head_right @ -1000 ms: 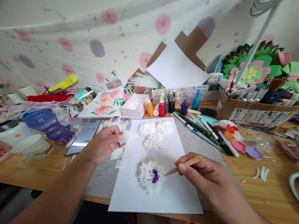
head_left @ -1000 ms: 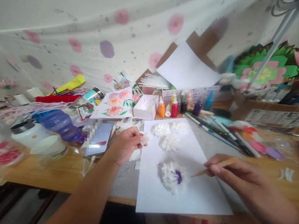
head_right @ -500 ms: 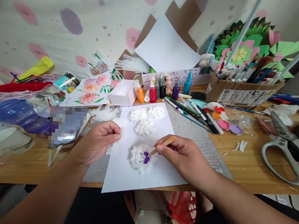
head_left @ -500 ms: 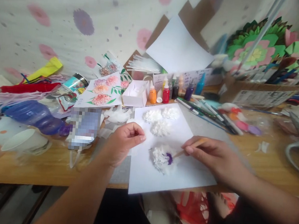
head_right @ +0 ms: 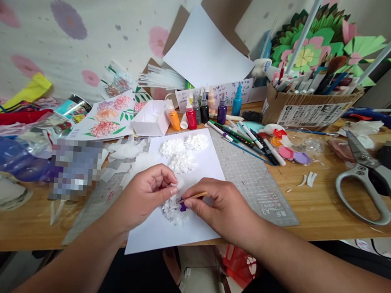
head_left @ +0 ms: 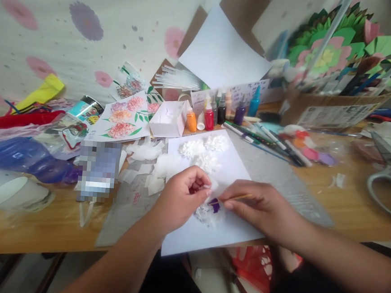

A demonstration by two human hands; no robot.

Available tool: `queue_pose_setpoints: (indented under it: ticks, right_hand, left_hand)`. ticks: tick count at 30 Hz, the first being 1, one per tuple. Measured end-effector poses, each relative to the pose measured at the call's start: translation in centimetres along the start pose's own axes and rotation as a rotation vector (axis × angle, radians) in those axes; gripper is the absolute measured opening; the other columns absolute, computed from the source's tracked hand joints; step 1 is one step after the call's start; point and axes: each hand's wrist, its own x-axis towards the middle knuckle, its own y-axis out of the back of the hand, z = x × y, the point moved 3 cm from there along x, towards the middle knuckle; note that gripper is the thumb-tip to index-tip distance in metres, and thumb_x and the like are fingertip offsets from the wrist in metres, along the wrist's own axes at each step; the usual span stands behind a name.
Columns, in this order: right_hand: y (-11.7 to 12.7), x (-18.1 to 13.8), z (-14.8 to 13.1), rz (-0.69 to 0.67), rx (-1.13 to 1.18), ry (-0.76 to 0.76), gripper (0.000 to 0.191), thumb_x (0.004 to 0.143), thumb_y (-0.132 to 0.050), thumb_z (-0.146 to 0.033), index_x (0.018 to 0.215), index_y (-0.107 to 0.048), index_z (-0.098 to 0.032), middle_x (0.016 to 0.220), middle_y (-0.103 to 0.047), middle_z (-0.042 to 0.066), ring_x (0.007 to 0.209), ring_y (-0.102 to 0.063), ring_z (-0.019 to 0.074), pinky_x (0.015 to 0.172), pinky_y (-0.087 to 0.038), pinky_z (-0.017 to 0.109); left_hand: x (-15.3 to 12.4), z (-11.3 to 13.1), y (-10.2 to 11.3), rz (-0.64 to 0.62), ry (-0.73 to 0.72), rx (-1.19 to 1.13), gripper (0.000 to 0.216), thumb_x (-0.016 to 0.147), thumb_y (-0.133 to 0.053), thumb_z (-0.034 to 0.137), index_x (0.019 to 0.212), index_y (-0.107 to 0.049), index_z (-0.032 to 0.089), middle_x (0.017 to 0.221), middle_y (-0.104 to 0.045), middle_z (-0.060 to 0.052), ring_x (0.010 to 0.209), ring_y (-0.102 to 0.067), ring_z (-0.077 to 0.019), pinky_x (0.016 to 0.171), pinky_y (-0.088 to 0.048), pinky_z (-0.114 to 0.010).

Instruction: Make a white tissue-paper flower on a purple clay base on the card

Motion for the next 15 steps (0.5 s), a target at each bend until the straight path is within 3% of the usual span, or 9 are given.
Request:
queue_pose_setpoints:
  ticks: [5,11,15]
  right_hand:
    - [0.4,-0.2,-0.1,-0.019,0.003,0.013,0.008,0.084,-0.061,-0.022,0.085,-0.069,-0.021,0.083,-0.07,0.0,0.077,-0.065,0.0122,0.069,-0.048,0.022]
    - [1.8,0.0,-0.4,0.19,-0.001,-0.037,0.011,0.081,-0.062,-0.027,0.074,-0.068,-0.022,0.071,-0.069,-0.001,0.064,-0.064,0.013,0.058,-0.048,0.022]
    - [1.6,0.3,-0.6,0.194,-0.039,-0.006,0.009,0.081,-0.061,-0.025,0.075,-0.067,-0.022,0.073,-0.07,-0.002,0.065,-0.064,0.0124,0.059,-0.048,0.021]
  left_hand:
    - [0.1,-1.0,-0.4,-0.041,0.068,0.138,0.002,0.078,-0.057,0.019,0.08,-0.056,0.02,0.067,-0.052,0.004,0.062,-0.048,-0.0097,0.056,-0.038,-0.021]
    - [0.0,-1.4,-0.1,-0.099,0.084,0.231,0.005,0.077,-0.059,0.022,0.081,-0.06,0.021,0.065,-0.051,0.004,0.056,-0.045,-0.0098,0.05,-0.035,-0.021]
    - [0.0,-1.0,-0.1,-0.1,0.05,0.293,0.008,0.074,-0.06,0.018,0.081,-0.061,0.022,0.066,-0.052,0.004,0.056,-0.045,-0.0093,0.05,-0.036,-0.02]
